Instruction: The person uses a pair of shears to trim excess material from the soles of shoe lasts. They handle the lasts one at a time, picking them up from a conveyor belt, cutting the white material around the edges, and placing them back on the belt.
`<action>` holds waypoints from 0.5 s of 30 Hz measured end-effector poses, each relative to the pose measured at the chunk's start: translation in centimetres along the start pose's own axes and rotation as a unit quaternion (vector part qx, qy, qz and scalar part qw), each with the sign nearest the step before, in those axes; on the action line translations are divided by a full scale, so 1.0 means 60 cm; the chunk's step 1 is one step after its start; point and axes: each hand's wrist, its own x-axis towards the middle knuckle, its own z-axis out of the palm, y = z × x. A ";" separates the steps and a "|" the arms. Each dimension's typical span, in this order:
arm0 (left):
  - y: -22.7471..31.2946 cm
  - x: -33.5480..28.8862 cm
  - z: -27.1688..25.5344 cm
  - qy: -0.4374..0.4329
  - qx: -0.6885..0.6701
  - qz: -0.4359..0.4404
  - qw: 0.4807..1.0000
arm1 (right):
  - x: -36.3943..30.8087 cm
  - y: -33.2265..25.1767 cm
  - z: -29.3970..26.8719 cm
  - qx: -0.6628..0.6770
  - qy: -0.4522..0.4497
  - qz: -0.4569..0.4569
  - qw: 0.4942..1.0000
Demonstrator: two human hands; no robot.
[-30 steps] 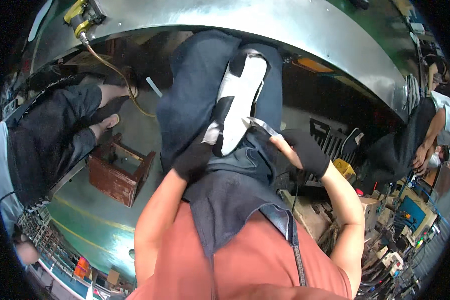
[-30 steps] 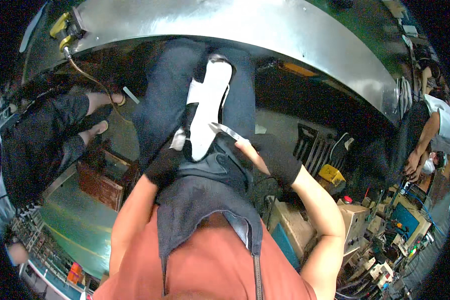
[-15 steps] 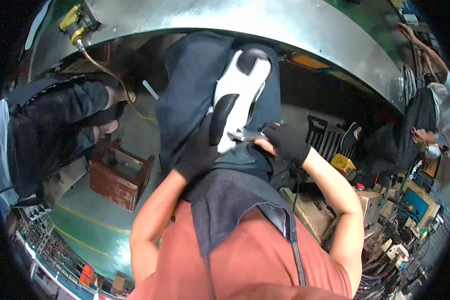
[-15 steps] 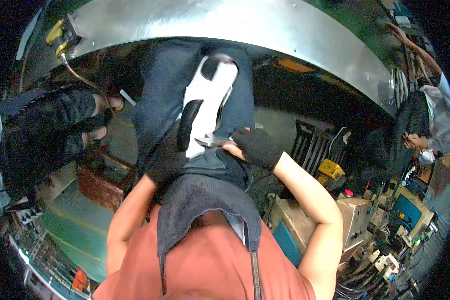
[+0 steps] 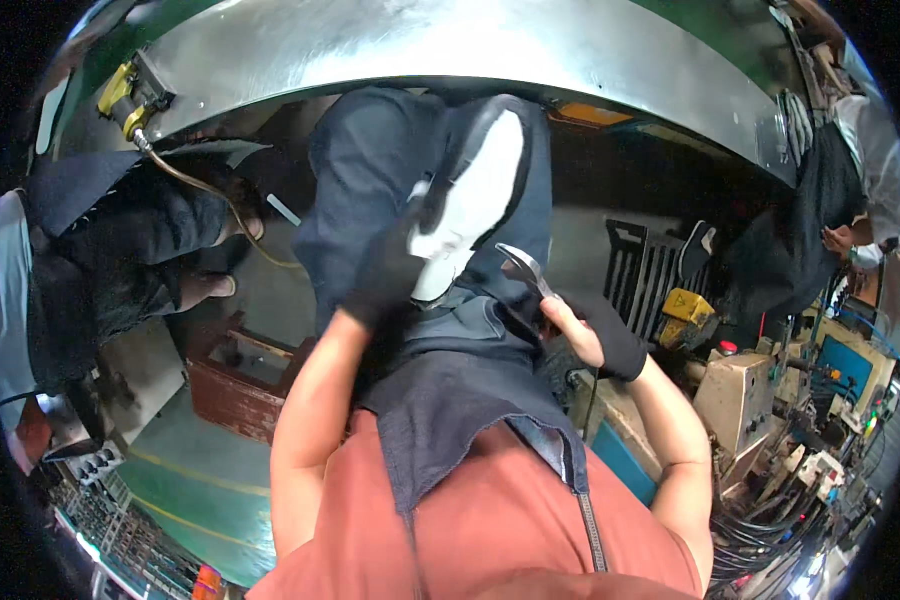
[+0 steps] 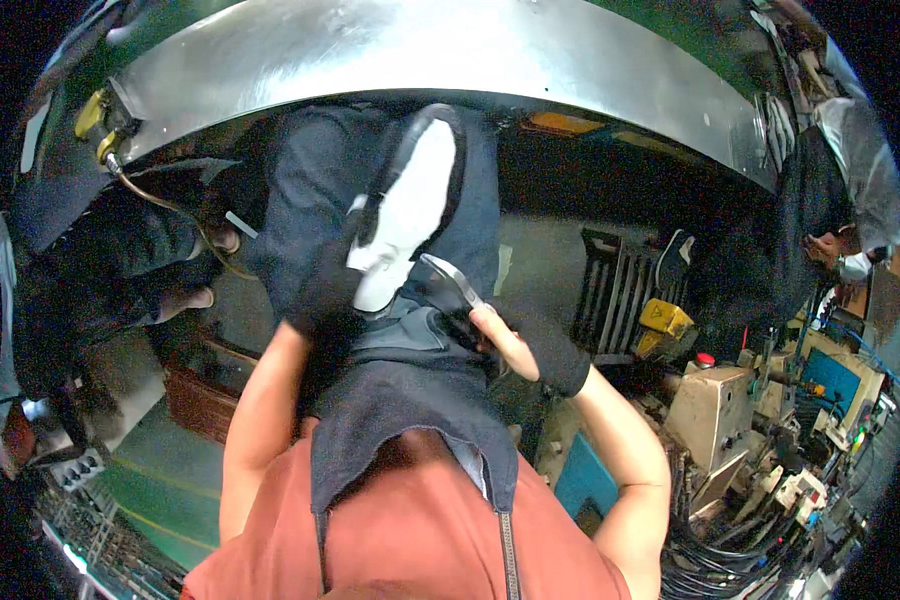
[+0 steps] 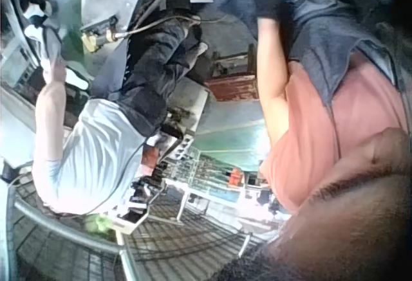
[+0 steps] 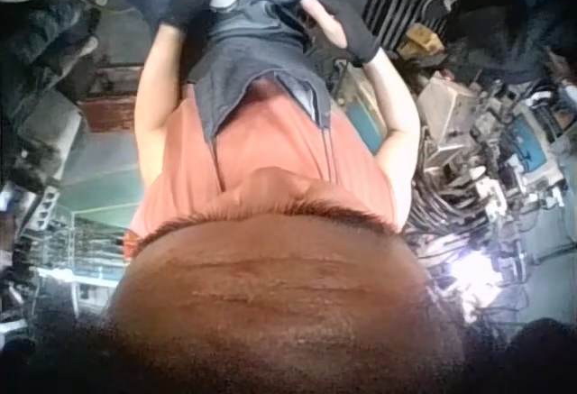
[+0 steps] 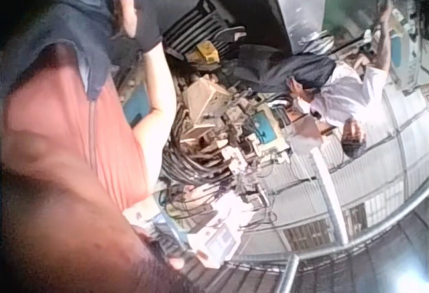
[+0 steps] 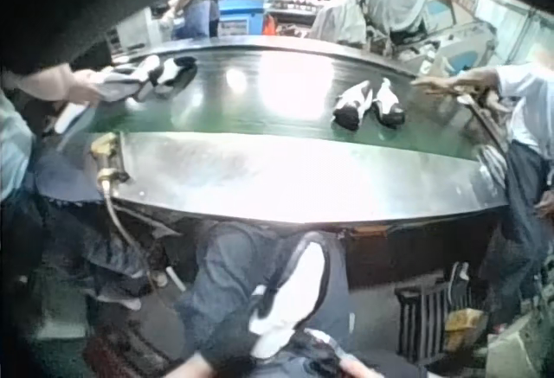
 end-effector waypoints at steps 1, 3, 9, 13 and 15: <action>-0.012 0.004 -0.029 -0.107 -0.330 -0.141 0.927 | 0.008 0.009 -0.007 -0.003 -0.003 -0.001 1.000; -0.042 -0.006 0.002 0.038 -0.091 -0.011 0.995 | 0.041 0.010 -0.024 -0.054 -0.039 0.004 0.998; -0.026 -0.074 0.073 0.075 0.036 0.065 0.994 | 0.094 -0.062 0.003 -0.451 0.000 -0.169 0.876; -0.062 -0.054 0.072 0.091 0.096 0.045 0.990 | 0.199 0.008 -0.055 -0.487 -0.082 -0.276 0.825; -0.048 -0.030 0.060 0.114 0.085 0.048 0.989 | 0.230 -0.004 -0.063 -0.530 -0.066 -0.274 0.800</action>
